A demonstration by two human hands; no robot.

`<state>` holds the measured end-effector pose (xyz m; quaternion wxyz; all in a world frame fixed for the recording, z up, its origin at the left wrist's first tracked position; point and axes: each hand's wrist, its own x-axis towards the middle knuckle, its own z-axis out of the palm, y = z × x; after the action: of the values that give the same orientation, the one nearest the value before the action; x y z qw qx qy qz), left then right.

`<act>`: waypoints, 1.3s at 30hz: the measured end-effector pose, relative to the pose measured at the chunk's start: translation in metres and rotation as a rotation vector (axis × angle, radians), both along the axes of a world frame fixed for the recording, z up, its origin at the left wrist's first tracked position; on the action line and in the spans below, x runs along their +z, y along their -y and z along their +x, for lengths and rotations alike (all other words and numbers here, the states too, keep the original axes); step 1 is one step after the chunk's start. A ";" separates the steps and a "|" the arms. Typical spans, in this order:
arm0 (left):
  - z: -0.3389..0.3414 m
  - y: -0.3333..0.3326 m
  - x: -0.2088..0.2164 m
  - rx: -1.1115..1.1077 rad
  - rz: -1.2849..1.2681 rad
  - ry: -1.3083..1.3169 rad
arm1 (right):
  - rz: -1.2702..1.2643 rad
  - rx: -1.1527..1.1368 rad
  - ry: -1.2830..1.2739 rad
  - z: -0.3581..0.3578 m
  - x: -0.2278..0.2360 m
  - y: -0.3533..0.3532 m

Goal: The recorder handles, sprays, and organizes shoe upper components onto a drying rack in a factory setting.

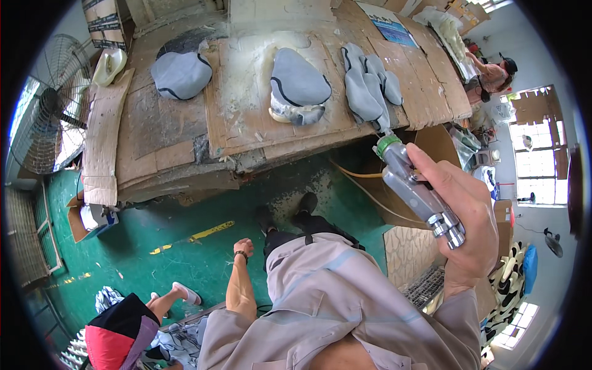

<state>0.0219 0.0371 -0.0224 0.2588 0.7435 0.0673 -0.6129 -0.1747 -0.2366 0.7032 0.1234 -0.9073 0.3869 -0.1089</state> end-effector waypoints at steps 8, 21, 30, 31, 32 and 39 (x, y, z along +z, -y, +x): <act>-0.017 0.004 -0.005 0.088 -0.029 -0.054 | 0.004 0.173 -0.153 0.023 0.008 -0.027; -0.028 0.012 0.000 0.064 -0.034 -0.001 | 0.059 0.186 -0.187 -0.042 0.000 -0.038; -0.044 0.041 0.025 -0.009 0.000 0.067 | 0.147 0.063 0.052 -0.143 -0.023 0.003; -0.048 0.046 0.029 -0.008 -0.006 0.064 | 0.196 0.089 0.062 -0.156 -0.023 0.012; -0.051 0.052 0.033 -0.018 0.001 0.080 | 0.244 0.115 0.074 -0.168 -0.024 0.019; -0.081 0.099 0.064 0.008 -0.039 0.107 | 0.208 -0.113 0.193 -0.240 -0.040 0.064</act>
<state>-0.0588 -0.0619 0.0417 0.2790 0.7697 0.0443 -0.5725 -0.4151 -0.3006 0.6631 0.2470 -0.8518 0.4328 -0.1615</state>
